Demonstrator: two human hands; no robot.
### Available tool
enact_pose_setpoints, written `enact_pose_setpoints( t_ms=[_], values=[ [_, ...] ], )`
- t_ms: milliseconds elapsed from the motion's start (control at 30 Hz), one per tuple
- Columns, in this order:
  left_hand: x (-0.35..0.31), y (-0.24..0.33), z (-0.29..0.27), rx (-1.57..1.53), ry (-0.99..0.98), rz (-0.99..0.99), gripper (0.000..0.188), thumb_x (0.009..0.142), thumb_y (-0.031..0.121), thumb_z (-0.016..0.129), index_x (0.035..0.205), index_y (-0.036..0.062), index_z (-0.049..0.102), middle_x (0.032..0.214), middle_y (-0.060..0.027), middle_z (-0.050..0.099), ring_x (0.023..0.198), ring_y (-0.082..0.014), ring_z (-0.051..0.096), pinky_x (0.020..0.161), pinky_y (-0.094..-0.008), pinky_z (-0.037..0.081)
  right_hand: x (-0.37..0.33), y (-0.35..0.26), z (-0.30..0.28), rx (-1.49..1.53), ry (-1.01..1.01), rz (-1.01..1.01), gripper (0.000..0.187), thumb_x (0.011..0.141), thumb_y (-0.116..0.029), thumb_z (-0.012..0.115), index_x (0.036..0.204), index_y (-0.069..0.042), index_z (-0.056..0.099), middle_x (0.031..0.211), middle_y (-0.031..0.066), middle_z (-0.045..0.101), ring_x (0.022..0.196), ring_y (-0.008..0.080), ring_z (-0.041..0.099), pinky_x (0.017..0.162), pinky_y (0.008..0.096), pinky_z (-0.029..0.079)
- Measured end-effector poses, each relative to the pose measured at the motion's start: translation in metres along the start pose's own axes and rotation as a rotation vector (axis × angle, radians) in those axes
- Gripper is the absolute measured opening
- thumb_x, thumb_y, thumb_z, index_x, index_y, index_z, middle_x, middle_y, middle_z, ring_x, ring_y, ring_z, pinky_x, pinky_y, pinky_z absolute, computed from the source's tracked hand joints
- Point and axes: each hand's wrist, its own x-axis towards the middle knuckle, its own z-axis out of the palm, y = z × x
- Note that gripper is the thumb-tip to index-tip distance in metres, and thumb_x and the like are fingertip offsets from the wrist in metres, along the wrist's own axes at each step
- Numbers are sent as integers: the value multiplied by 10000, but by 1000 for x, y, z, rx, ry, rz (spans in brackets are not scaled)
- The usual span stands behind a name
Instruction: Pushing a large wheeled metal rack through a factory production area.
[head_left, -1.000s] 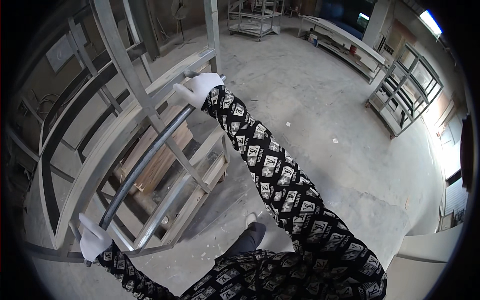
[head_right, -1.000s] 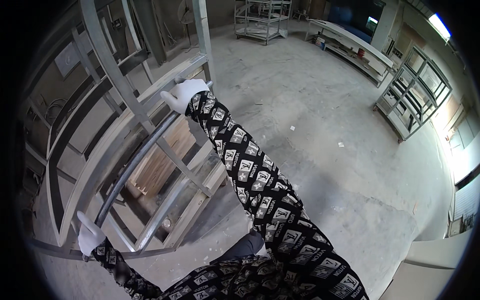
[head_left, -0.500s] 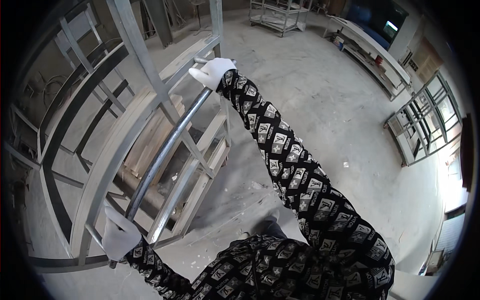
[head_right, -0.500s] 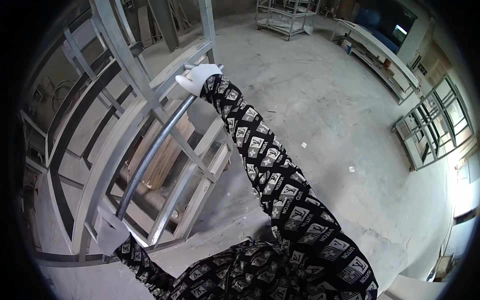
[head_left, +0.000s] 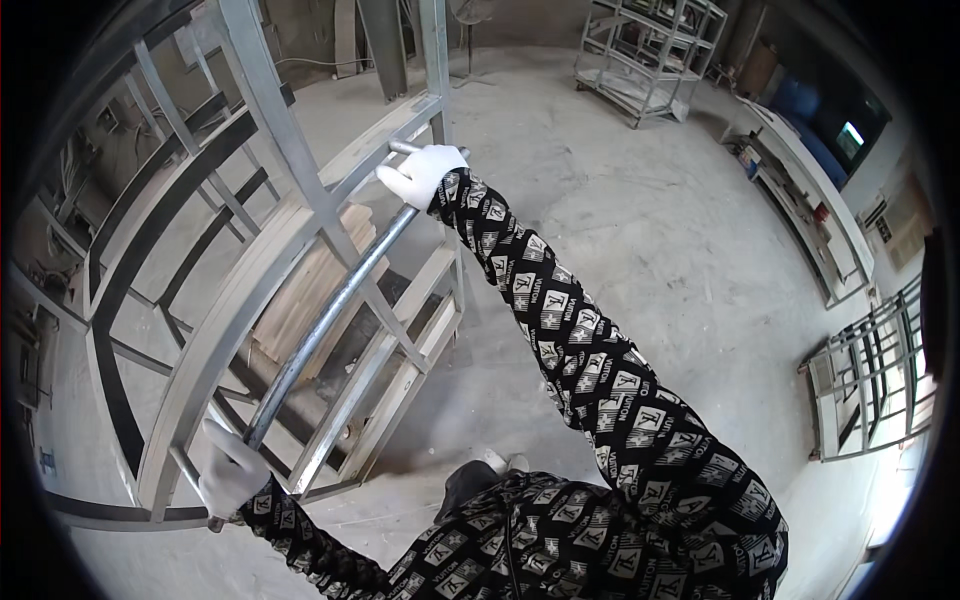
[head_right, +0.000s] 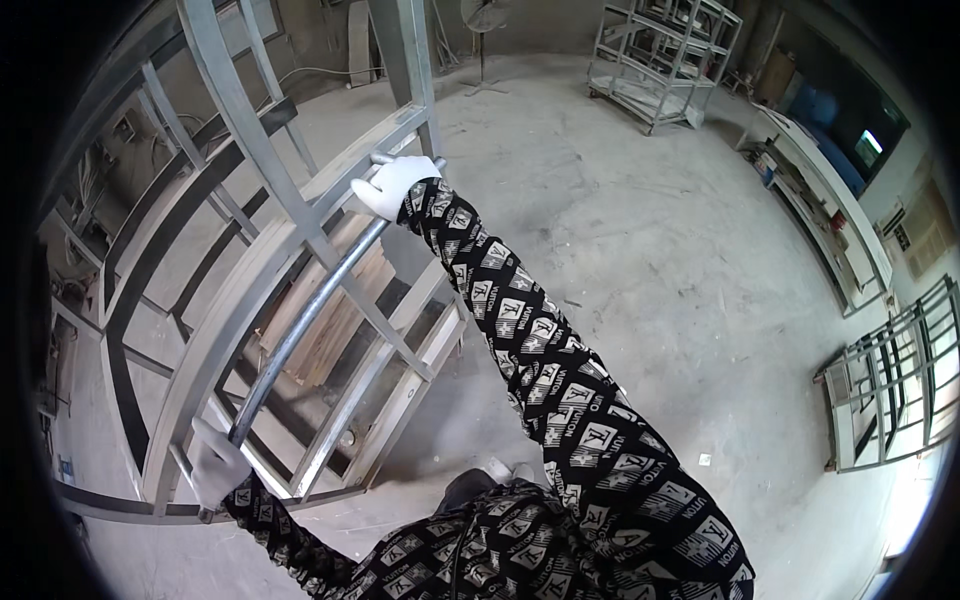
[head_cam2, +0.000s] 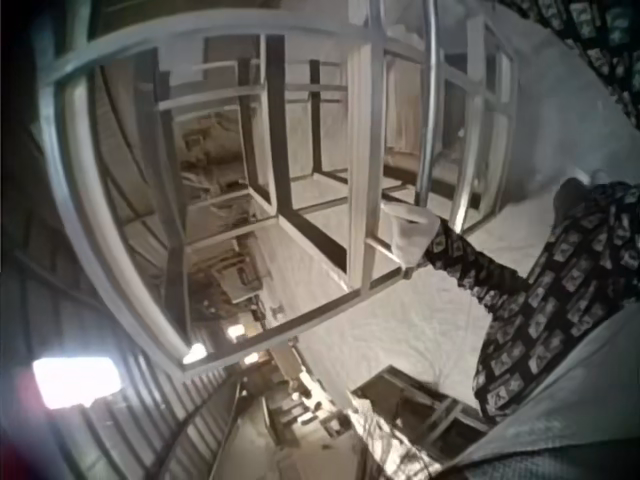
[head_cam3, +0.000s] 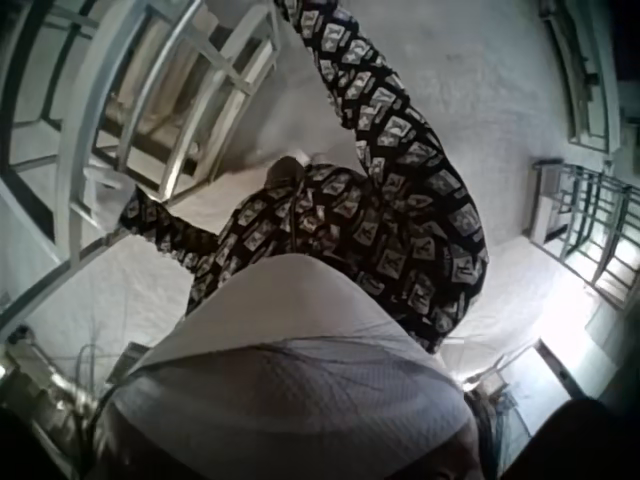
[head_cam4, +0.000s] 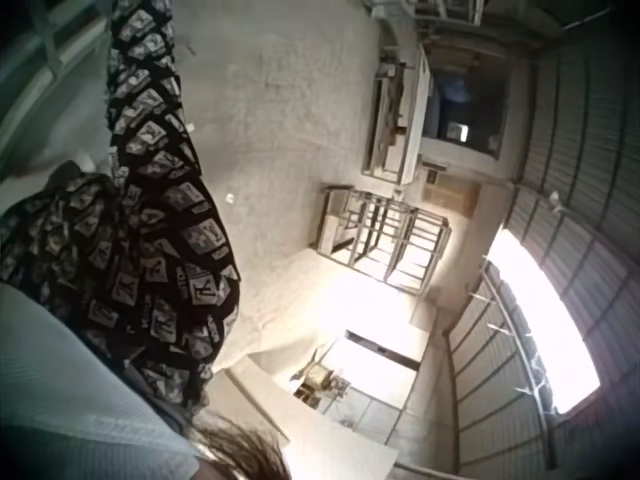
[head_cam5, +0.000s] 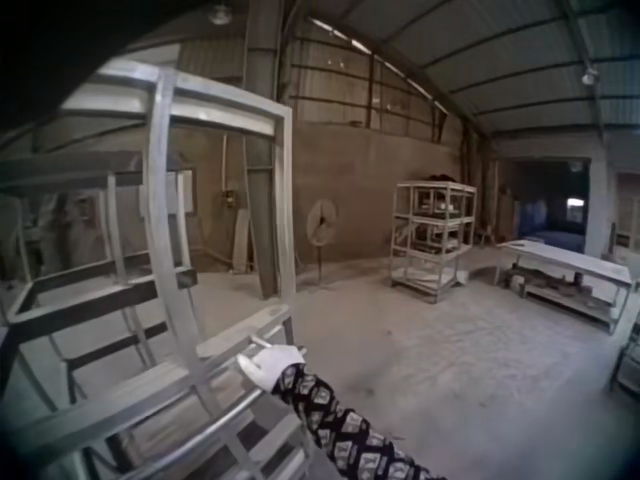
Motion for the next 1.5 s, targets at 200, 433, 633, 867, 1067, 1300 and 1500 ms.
enact_pose_setpoints(
  t_ms=[200,433,633,867,1067,1300,1500],
  values=[
    [4,4,-1,-41,203,107,397,941,286,485,627,120,662,532,-58,587,453,-284,535,431,-388,380,10,-2,-6,36,-54,1,513,915,-462,318,919,-154,727,1104,113,661,1093,251,594,896,418,475],
    [-10,17,-28,-5,357,127,387,954,265,496,638,112,658,519,-33,563,452,-264,531,446,-365,392,17,-6,-10,66,98,-85,498,891,-472,373,675,-156,691,906,92,692,948,241,641,757,396,510],
    [-4,50,-9,42,235,179,350,925,234,544,614,78,590,549,-67,537,475,-277,510,458,-370,371,30,38,21,96,-25,50,563,871,-547,392,652,-136,707,921,81,695,853,263,657,763,357,514],
    [12,107,14,12,171,241,372,927,238,547,586,89,530,524,-71,461,456,-282,470,451,-387,353,65,81,30,88,-106,100,534,878,-521,443,678,-113,723,854,111,698,777,273,669,728,358,524],
    [29,89,37,62,128,215,332,952,220,505,659,89,588,570,-69,530,479,-285,496,464,-381,372,94,68,61,239,75,-49,559,893,-483,479,518,-100,641,632,119,647,787,243,680,657,383,523],
    [52,61,85,-24,18,-78,282,955,323,496,972,162,728,712,33,688,626,-159,660,492,-298,461,135,49,89,175,55,-107,535,919,-432,427,568,-111,673,766,95,690,1053,227,620,789,376,515],
    [53,71,87,-4,2,-61,291,958,338,491,926,172,728,703,25,681,634,-194,656,488,-310,453,135,56,92,143,-5,-77,506,904,-386,402,572,-109,665,744,65,689,1094,227,601,833,381,503]
  ],
)
